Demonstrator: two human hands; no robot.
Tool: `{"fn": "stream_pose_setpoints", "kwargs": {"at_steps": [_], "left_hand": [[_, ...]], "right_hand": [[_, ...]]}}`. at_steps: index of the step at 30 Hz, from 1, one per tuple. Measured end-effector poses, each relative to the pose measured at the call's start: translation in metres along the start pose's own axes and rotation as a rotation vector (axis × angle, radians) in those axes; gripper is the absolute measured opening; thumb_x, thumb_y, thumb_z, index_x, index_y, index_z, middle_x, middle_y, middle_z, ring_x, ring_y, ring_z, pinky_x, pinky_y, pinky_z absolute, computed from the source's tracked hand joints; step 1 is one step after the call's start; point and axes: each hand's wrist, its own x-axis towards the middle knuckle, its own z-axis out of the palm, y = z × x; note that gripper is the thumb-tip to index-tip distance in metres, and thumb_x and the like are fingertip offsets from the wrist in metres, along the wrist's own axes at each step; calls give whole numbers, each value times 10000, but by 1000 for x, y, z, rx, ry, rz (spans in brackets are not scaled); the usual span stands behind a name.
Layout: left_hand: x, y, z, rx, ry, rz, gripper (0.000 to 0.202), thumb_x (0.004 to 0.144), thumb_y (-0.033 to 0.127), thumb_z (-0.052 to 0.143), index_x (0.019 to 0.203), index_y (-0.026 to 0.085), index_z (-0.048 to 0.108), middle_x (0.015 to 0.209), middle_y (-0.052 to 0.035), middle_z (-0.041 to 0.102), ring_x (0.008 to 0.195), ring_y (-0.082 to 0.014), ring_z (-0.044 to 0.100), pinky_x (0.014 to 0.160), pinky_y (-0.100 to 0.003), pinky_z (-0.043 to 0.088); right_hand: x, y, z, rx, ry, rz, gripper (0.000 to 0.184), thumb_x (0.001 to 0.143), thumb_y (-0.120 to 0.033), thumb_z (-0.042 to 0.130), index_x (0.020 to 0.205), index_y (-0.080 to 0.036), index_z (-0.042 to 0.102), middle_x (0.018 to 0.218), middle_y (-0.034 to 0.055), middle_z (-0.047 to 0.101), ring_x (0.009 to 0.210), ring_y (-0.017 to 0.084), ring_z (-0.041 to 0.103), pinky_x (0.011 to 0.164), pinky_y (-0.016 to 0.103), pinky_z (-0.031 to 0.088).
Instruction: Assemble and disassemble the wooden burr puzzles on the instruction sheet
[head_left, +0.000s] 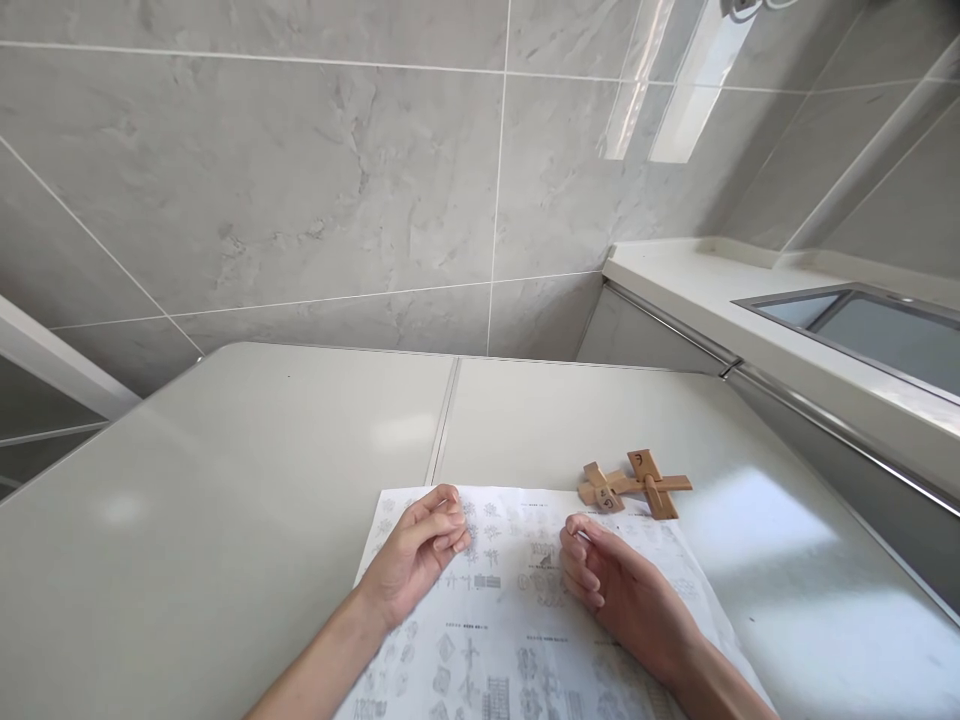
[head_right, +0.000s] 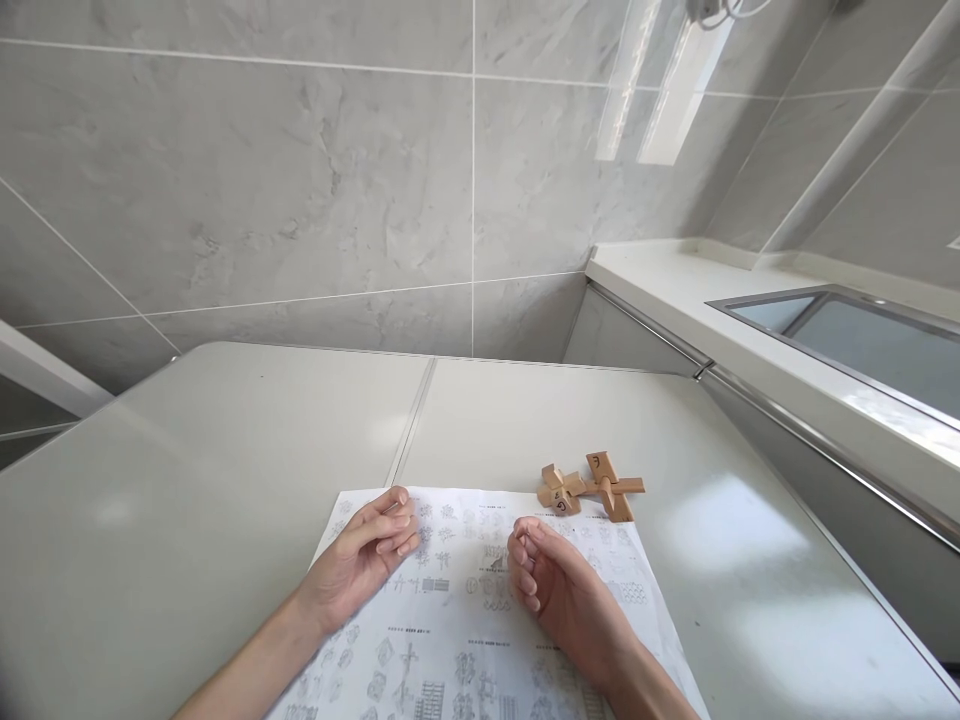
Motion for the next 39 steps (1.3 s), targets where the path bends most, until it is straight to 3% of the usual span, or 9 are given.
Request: {"fn": "stream_pose_setpoints", "kwargs": {"at_steps": [39], "left_hand": [[-3,4,0,80,-17,-7,208,791,212,901,838,188,699,635,74,338,624,-108,236,673,-267,376]], "right_hand": [[3,1,0,6,-2,-2,219,1012,-384,757,960,-179,699,824,0,505,645,113,363,568,240,365]]}}
